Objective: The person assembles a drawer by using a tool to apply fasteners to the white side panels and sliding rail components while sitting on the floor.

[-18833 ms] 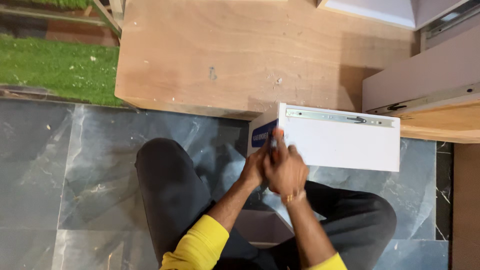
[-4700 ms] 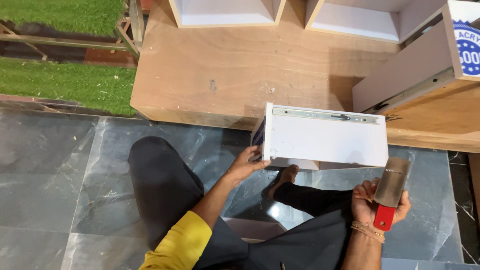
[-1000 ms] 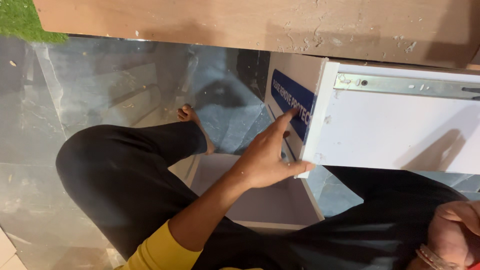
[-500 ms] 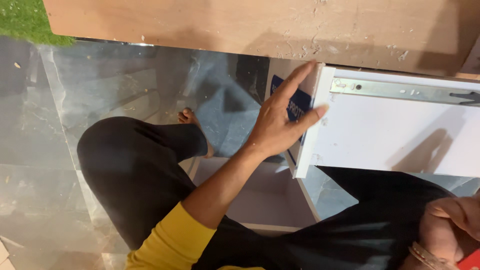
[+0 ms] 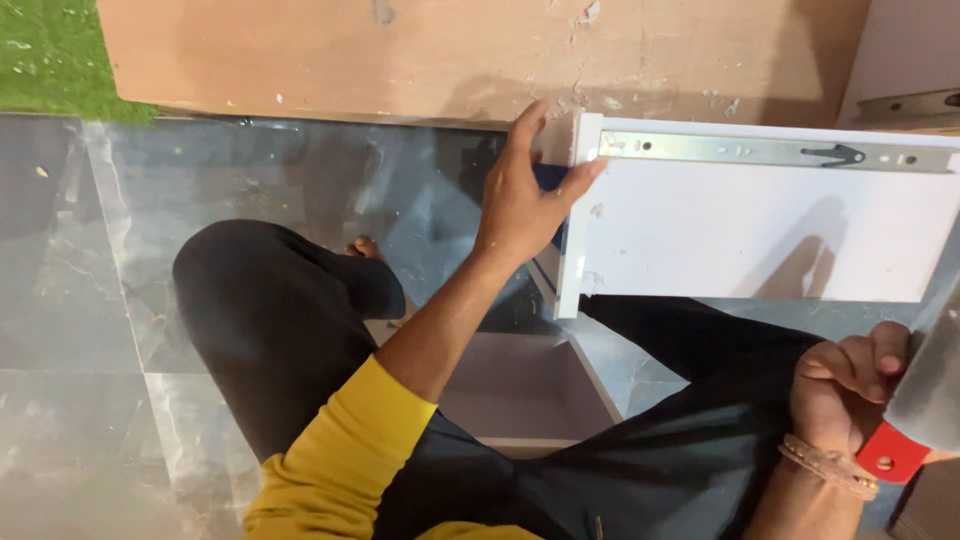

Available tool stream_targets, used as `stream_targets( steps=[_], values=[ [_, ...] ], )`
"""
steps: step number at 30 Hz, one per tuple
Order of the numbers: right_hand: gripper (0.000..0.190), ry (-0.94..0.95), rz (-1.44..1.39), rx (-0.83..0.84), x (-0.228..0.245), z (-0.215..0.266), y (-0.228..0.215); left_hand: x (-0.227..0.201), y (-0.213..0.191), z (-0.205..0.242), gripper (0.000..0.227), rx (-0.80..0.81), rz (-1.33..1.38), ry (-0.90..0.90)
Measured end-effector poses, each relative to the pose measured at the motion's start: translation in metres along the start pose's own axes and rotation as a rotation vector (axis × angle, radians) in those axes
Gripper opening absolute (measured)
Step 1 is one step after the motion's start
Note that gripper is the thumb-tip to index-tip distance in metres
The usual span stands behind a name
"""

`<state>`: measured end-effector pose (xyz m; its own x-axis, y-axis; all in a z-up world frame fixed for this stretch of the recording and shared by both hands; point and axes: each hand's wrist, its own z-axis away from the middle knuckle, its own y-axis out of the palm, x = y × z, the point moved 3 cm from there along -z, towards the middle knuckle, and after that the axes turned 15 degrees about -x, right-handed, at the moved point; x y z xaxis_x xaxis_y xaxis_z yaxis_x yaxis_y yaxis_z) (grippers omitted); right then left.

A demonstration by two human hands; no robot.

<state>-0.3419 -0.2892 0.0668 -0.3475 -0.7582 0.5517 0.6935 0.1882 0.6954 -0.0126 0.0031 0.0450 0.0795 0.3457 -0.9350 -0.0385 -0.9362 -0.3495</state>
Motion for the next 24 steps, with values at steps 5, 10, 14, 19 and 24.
stream_targets(
  steps=[5, 10, 14, 19, 24],
  values=[
    [0.032, -0.011, -0.029, 0.019, -0.004, 0.000, 0.008, 0.002, -0.017, 0.041, 0.100, 0.263, -0.035, -0.276],
    [0.036, 0.027, -0.107, 0.062, -0.012, 0.001, 0.012, -0.004, -0.032, 0.082, 0.101, 0.369, -0.138, -0.345],
    [0.047, 0.012, -0.103, 0.064, -0.014, 0.006, 0.018, -0.019, -0.040, 0.114, 0.089, 0.283, -0.151, -0.131],
    [0.048, -0.021, -0.091, 0.007, -0.020, 0.012, 0.038, -0.047, -0.039, 0.118, 0.084, 0.162, -0.265, 0.139],
    [0.046, -0.018, -0.110, -0.007, -0.017, 0.014, 0.041, -0.067, -0.027, 0.089, 0.080, 0.111, -0.479, 0.295]
  ],
)
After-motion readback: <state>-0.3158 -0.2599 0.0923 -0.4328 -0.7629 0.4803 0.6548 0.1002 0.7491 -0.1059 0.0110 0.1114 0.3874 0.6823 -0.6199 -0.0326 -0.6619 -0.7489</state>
